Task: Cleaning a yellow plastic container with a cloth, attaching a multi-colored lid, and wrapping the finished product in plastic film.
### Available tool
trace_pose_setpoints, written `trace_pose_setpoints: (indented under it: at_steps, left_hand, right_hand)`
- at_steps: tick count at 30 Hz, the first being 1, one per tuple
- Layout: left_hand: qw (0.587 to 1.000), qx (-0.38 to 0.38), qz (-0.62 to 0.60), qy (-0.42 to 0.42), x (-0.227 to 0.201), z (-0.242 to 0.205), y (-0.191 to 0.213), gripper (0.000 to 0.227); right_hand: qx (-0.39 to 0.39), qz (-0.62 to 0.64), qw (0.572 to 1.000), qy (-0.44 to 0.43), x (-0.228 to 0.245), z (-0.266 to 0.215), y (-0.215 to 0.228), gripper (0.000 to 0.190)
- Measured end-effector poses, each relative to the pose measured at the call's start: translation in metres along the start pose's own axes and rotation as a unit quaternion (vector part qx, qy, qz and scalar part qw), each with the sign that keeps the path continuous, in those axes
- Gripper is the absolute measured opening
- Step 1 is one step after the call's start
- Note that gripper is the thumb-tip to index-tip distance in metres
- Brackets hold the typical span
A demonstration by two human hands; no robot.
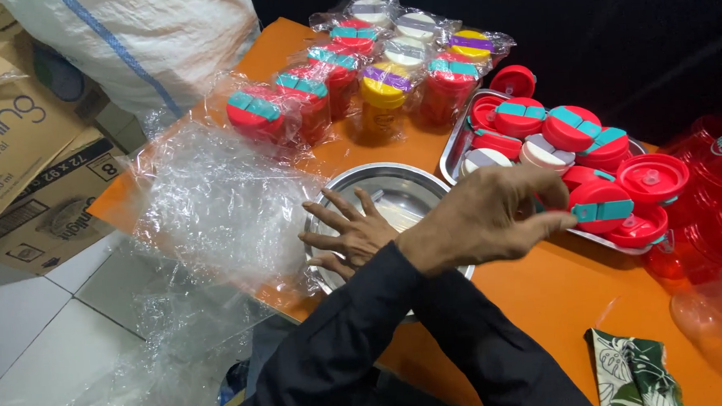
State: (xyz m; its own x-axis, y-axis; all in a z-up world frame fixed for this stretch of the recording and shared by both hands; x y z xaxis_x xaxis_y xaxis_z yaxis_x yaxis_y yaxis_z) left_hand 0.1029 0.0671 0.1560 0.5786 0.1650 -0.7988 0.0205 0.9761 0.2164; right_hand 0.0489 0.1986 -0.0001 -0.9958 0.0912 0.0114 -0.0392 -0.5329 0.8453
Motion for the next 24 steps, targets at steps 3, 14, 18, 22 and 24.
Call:
trace_pose_setpoints:
  at_steps: [3,14,18,22,24]
  left_hand:
    - [0.998,0.026,0.064,-0.012,-0.002,-0.019,-0.001,0.012]
    - [0.86,-0.331,0.334,0.2,0.066,-0.156,0.176,0.03]
    - [0.848,-0.261,0.365,0.282,0.135,-0.186,0.208,0.036]
    - [0.846,-0.149,0.355,0.368,0.225,-0.2,0.23,0.036]
    - [0.845,-0.133,0.342,0.39,0.242,-0.203,0.237,0.039]
  right_hand:
    - [0.063,-0.001,0.997,-0.034,-0.008,0.012,-0.011,0.049]
    - [0.051,-0.146,0.984,-0.095,-0.082,0.026,-0.048,0.041]
    - [0.134,-0.069,0.969,-0.194,-0.096,0.033,-0.056,0.044]
    - [0.102,-0.063,0.973,-0.199,-0.092,0.038,-0.04,0.043]
    - [0.093,-0.062,0.975,-0.191,-0.086,0.034,-0.034,0.041]
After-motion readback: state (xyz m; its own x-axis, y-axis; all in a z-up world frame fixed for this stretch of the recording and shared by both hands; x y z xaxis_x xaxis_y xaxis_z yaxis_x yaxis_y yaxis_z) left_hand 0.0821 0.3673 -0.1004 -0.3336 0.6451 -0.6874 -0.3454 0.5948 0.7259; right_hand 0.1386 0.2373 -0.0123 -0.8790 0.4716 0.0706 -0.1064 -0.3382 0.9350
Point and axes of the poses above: each hand's wrist, its own z-axis towards the middle knuckle, its own y-axis out of the back of the hand, x = y × z, the point moved 10 cm from there along z, towards the middle knuckle, and after that the axes turned 1 degree about -x, right-handed, at the moved point
